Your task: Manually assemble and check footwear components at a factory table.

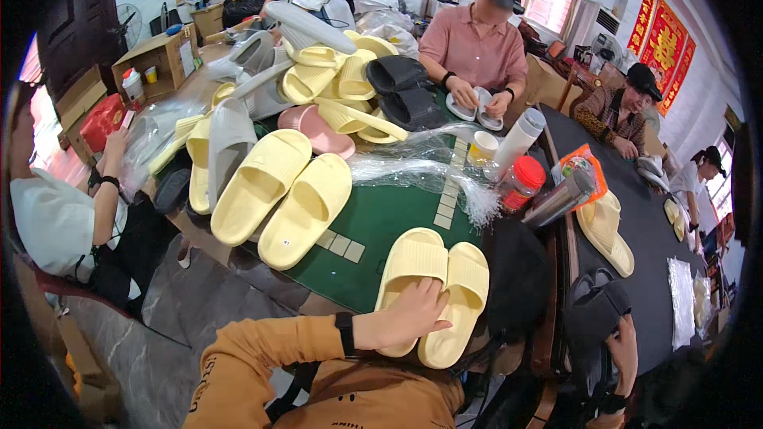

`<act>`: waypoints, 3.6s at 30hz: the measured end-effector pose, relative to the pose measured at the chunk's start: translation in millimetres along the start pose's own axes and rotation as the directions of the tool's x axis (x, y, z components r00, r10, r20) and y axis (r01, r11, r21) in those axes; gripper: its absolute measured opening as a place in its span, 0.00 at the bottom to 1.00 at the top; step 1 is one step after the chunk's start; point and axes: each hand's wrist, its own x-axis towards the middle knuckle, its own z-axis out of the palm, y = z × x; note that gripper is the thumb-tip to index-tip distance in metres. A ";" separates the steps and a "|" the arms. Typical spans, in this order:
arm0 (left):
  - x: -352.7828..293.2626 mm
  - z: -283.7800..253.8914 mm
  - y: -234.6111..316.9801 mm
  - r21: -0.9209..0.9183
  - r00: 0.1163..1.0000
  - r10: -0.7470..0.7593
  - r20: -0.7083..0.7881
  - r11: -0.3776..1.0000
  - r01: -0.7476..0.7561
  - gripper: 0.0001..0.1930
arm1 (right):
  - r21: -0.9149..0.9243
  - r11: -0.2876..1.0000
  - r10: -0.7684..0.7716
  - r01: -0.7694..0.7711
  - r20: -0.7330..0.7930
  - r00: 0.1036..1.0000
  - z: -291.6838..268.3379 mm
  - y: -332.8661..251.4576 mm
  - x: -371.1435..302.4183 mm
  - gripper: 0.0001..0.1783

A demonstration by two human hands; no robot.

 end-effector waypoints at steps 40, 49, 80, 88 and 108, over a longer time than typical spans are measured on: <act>-58.5 -192.3 -232.1 0.254 0.693 -0.471 -0.546 0.695 0.673 0.16 | 0.485 0.732 -0.479 0.478 -0.132 0.868 165.3 -245.5 42.4 0.17; -58.4 -135.9 -95.7 -0.072 0.914 -0.322 -0.246 0.947 0.314 0.18 | 0.704 0.662 -0.410 0.256 0.054 0.910 213.4 -270.5 48.5 0.17; -75.5 -41.2 -17.0 -0.429 0.879 -0.477 -0.017 0.797 0.425 0.37 | 0.503 0.800 -0.343 0.328 -0.065 0.937 197.0 -194.7 30.5 0.28; -74.0 -27.0 -19.8 -0.398 0.866 -0.475 -0.158 0.833 0.385 0.33 | 0.545 0.776 -0.364 0.318 -0.024 0.931 190.0 -192.2 37.8 0.27; -74.1 -12.1 -23.0 -0.408 0.811 -0.509 -0.290 0.832 0.376 0.24 | -0.169 0.774 -0.632 0.611 -0.268 0.727 201.3 -183.1 205.2 0.09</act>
